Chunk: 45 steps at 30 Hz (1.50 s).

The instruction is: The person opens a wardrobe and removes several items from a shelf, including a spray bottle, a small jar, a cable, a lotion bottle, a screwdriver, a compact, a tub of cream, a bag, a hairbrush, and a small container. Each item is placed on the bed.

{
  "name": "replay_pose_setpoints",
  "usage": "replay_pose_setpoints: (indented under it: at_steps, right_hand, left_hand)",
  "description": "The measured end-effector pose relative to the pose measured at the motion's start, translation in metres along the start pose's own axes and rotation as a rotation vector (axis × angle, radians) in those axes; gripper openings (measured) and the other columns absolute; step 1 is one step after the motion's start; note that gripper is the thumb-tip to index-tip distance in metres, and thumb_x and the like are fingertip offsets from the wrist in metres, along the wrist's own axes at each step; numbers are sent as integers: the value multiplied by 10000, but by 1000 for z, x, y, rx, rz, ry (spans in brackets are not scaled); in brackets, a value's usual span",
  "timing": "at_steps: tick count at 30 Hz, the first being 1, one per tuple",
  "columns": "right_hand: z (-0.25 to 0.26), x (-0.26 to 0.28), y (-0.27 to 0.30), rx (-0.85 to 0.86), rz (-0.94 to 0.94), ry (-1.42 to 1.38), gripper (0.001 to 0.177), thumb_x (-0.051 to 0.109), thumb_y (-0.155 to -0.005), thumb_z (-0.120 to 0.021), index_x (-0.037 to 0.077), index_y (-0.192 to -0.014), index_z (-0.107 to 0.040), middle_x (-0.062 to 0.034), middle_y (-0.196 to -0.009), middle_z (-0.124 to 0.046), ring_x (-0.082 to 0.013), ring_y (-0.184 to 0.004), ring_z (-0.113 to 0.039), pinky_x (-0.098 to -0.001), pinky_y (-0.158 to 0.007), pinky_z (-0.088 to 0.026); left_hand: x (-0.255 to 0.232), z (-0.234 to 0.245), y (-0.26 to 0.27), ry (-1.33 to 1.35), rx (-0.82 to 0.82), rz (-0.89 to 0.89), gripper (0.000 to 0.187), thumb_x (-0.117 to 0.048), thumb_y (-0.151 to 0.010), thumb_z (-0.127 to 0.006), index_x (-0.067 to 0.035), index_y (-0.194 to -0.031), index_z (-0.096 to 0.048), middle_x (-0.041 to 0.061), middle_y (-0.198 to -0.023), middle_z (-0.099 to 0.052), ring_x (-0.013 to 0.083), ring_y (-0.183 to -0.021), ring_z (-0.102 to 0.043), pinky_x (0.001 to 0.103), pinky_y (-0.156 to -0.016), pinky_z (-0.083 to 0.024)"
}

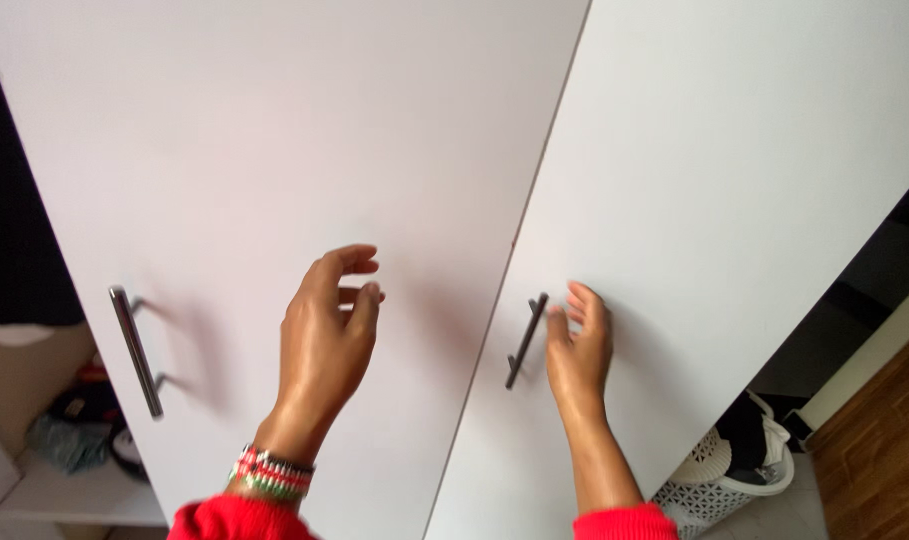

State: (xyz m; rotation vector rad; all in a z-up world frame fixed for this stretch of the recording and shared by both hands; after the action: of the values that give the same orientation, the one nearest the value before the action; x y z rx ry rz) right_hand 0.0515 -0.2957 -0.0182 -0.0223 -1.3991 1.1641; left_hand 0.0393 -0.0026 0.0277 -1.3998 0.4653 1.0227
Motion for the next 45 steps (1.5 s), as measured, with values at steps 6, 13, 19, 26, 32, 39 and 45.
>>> replay_pose_setpoints:
  at_steps: [6,13,19,26,32,39,45]
  right_hand:
    - [-20,-16,-18,353,3,-248,416,218,-996,-514,88,-1383,-597,-52,-1250,-720,-166,-1165,-648,-341,-995,-520]
    - [-15,-10,-18,458,-67,-392,347,224,-1000,-527,76,-1276,-676,-44,-1144,-753,-157,-1152,-663,-364,-1020,-509]
    - [-1,-8,-17,533,-143,-362,316,219,-976,-552,80,-1211,-712,-38,-1102,-765,-145,-1175,-646,-372,-1036,-476]
    - [36,7,9,482,-156,-277,264,194,-969,-550,111,-1091,-769,-1,-1028,-782,-155,-1071,-677,-343,-948,-526]
    - [91,21,38,426,-83,-74,273,265,-978,-548,116,-1000,-776,29,-927,-800,-115,-950,-704,-303,-841,-528]
    - [171,22,67,360,-90,24,335,351,-984,-593,89,-900,-784,31,-777,-778,-102,-692,-632,-290,-669,-497]
    - [237,-3,86,300,-15,-220,325,279,-1001,-608,16,-887,-761,-10,-748,-744,-59,-700,-608,-237,-679,-483]
  left_hand:
    - [-13,-58,29,-1,47,143,296,-120,-936,-563,-91,-1213,-661,59,-1240,-706,182,-973,-751,339,-802,-611]
    - [-15,-48,70,-90,12,298,268,-196,-937,-592,-109,-1154,-722,46,-1190,-723,178,-1018,-747,346,-839,-601]
    - [-15,-19,99,-59,-86,444,287,-187,-958,-568,-106,-1175,-738,70,-1127,-786,180,-1052,-758,360,-873,-593]
    - [-56,-20,117,-71,-1,386,290,-209,-963,-565,-113,-1179,-733,79,-1099,-785,160,-1054,-742,369,-863,-596]
    - [-97,-3,144,29,25,303,276,-197,-960,-566,-87,-1135,-749,42,-1143,-778,165,-1026,-751,343,-865,-582]
    - [-122,-19,199,138,132,384,268,-184,-950,-563,-88,-1111,-754,21,-1120,-778,151,-1010,-745,327,-864,-564]
    - [-144,-64,229,295,281,294,269,-188,-955,-581,-65,-1126,-749,26,-1082,-774,154,-990,-737,322,-843,-552]
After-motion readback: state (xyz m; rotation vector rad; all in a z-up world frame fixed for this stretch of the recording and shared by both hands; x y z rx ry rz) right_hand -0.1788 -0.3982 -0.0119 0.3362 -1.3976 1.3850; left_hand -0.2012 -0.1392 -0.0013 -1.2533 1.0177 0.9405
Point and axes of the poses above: each hand's wrist, its own y-axis away from the middle knuckle, its own z-axis out of the back of the hand, x = y × z, the point moved 5 cm from there along -y, towards the middle knuckle
